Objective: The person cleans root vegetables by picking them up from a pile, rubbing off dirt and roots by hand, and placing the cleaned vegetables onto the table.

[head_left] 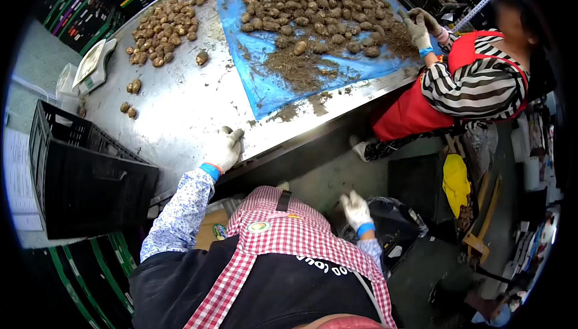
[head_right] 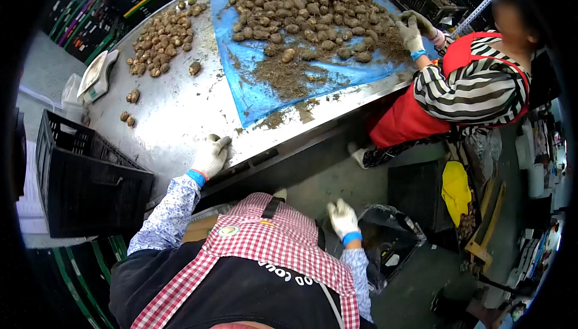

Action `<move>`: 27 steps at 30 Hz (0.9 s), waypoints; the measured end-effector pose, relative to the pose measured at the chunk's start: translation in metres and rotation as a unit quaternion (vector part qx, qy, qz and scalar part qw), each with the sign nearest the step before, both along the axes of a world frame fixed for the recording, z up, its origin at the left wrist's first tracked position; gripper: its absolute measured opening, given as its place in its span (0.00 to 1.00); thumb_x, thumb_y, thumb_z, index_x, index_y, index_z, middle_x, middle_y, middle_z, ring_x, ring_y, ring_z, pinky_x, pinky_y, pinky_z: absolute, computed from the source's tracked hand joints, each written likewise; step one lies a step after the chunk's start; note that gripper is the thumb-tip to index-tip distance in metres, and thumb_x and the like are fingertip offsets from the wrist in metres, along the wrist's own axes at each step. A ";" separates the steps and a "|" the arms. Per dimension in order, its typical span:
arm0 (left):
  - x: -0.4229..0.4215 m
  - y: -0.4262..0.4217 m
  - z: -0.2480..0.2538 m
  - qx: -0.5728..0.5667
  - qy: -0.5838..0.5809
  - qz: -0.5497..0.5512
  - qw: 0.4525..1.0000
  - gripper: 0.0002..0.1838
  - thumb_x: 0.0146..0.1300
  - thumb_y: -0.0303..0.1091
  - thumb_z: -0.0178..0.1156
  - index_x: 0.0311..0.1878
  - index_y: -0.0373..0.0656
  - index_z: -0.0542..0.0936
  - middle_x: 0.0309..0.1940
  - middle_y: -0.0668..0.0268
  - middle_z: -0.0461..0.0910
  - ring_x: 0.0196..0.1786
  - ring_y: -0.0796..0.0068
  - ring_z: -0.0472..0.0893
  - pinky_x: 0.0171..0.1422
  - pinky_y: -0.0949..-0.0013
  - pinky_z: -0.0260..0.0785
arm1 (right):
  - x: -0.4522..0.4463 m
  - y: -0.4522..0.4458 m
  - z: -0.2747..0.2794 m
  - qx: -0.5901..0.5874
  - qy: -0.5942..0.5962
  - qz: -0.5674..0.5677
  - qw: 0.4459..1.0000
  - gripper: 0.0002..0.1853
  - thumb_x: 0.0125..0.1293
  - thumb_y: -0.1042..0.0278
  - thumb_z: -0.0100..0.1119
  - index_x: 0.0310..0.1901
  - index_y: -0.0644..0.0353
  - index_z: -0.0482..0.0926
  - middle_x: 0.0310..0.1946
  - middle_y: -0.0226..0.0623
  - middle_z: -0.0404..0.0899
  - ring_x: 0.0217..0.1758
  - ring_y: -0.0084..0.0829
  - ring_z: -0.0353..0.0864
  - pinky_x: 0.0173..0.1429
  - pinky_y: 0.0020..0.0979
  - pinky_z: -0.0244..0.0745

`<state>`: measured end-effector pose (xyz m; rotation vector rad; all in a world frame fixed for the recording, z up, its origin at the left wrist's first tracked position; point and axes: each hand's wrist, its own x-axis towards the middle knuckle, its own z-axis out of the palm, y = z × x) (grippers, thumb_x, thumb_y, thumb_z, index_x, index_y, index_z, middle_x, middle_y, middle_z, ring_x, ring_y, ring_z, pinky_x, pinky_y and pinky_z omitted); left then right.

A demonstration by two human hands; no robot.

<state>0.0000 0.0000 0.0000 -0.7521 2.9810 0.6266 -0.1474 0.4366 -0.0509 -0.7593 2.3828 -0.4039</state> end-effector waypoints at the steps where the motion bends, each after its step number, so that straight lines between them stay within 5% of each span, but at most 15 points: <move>1: 0.000 0.009 0.008 -0.012 -0.005 -0.028 1.000 0.23 0.60 0.34 0.57 0.60 0.46 0.77 0.44 0.48 0.78 0.44 0.46 0.78 0.52 0.50 0.71 | -0.009 -0.021 0.032 0.000 0.036 0.033 0.999 0.15 0.69 0.55 0.53 0.46 0.60 0.75 0.47 0.52 0.77 0.47 0.51 0.78 0.52 0.48 0.74; 3: -0.066 -0.061 0.009 -0.091 0.009 -0.075 0.993 0.23 0.60 0.32 0.54 0.60 0.44 0.76 0.41 0.47 0.78 0.42 0.47 0.77 0.49 0.51 0.71 | -0.092 -0.148 0.033 -0.067 0.104 -0.072 0.990 0.09 0.69 0.66 0.52 0.45 0.60 0.76 0.48 0.47 0.77 0.44 0.51 0.78 0.51 0.46 0.75; 4: -0.074 -0.065 0.013 -0.084 -0.004 -0.078 0.993 0.24 0.60 0.33 0.55 0.62 0.44 0.74 0.41 0.47 0.77 0.43 0.46 0.77 0.48 0.50 0.71 | -0.102 -0.178 0.054 -0.236 0.152 -0.064 0.958 0.07 0.69 0.69 0.53 0.45 0.58 0.76 0.54 0.45 0.75 0.49 0.49 0.78 0.53 0.42 0.75; 6: -0.100 -0.058 0.002 -0.066 -0.005 -0.078 0.995 0.25 0.62 0.34 0.55 0.63 0.40 0.72 0.41 0.48 0.77 0.44 0.47 0.77 0.49 0.50 0.70 | -0.146 -0.205 0.054 -0.229 0.381 0.148 0.883 0.11 0.68 0.74 0.52 0.50 0.58 0.77 0.55 0.43 0.75 0.54 0.45 0.77 0.55 0.41 0.75; 7: -0.113 -0.058 0.000 -0.084 0.019 -0.079 0.993 0.25 0.62 0.35 0.54 0.62 0.37 0.72 0.40 0.49 0.77 0.45 0.49 0.76 0.51 0.51 0.69 | -0.164 -0.228 0.056 -0.166 0.355 0.134 0.910 0.12 0.66 0.72 0.53 0.51 0.57 0.78 0.53 0.44 0.77 0.54 0.45 0.77 0.54 0.41 0.76; 8: -0.123 -0.053 -0.002 -0.078 -0.002 -0.077 0.994 0.25 0.62 0.36 0.54 0.62 0.36 0.72 0.41 0.49 0.77 0.47 0.49 0.76 0.52 0.52 0.69 | -0.166 -0.254 0.072 -0.253 0.219 -0.027 0.942 0.12 0.65 0.67 0.55 0.48 0.56 0.78 0.50 0.45 0.78 0.52 0.47 0.78 0.54 0.40 0.76; 11: -0.158 -0.045 -0.001 -0.108 -0.015 -0.078 0.991 0.28 0.61 0.40 0.55 0.62 0.35 0.72 0.45 0.49 0.77 0.50 0.51 0.75 0.54 0.52 0.68 | -0.199 -0.301 0.085 0.029 0.259 0.050 0.964 0.14 0.63 0.60 0.56 0.48 0.55 0.79 0.46 0.45 0.79 0.50 0.45 0.78 0.53 0.44 0.75; 14: -0.188 -0.044 -0.016 -0.084 0.000 -0.053 0.995 0.25 0.60 0.38 0.55 0.59 0.37 0.74 0.45 0.50 0.80 0.48 0.52 0.78 0.56 0.55 0.69 | -0.222 -0.326 0.072 0.079 0.296 0.077 0.949 0.16 0.60 0.58 0.58 0.47 0.56 0.81 0.47 0.45 0.79 0.54 0.44 0.77 0.57 0.44 0.72; 18: -0.215 -0.034 -0.020 0.012 0.010 -0.003 1.000 0.21 0.58 0.32 0.53 0.55 0.36 0.76 0.40 0.52 0.82 0.43 0.50 0.81 0.54 0.56 0.70 | -0.216 -0.349 0.061 0.076 0.261 0.086 0.959 0.19 0.59 0.62 0.57 0.49 0.63 0.79 0.50 0.48 0.77 0.55 0.46 0.75 0.59 0.43 0.73; 23: -0.240 -0.030 -0.013 -0.002 0.021 -0.061 0.998 0.24 0.56 0.27 0.52 0.58 0.34 0.73 0.46 0.49 0.78 0.50 0.50 0.78 0.56 0.54 0.70 | -0.190 -0.356 0.051 -0.063 0.243 0.118 0.961 0.23 0.53 0.73 0.56 0.54 0.60 0.76 0.51 0.49 0.75 0.54 0.49 0.75 0.57 0.42 0.75; 25: -0.238 -0.026 -0.008 -0.030 0.036 -0.097 0.994 0.26 0.56 0.27 0.51 0.60 0.32 0.71 0.48 0.48 0.76 0.52 0.50 0.76 0.58 0.54 0.69 | -0.186 -0.351 0.056 -0.117 0.253 0.154 0.948 0.16 0.59 0.77 0.51 0.50 0.61 0.76 0.47 0.49 0.78 0.51 0.50 0.77 0.55 0.44 0.76; 27: -0.226 -0.028 -0.025 -0.064 0.127 -0.130 0.981 0.26 0.56 0.25 0.53 0.61 0.33 0.72 0.47 0.47 0.76 0.48 0.49 0.78 0.53 0.53 0.71 | -0.213 -0.334 0.017 -0.226 0.084 0.164 0.957 0.11 0.58 0.77 0.51 0.44 0.63 0.75 0.42 0.47 0.78 0.47 0.49 0.78 0.51 0.43 0.76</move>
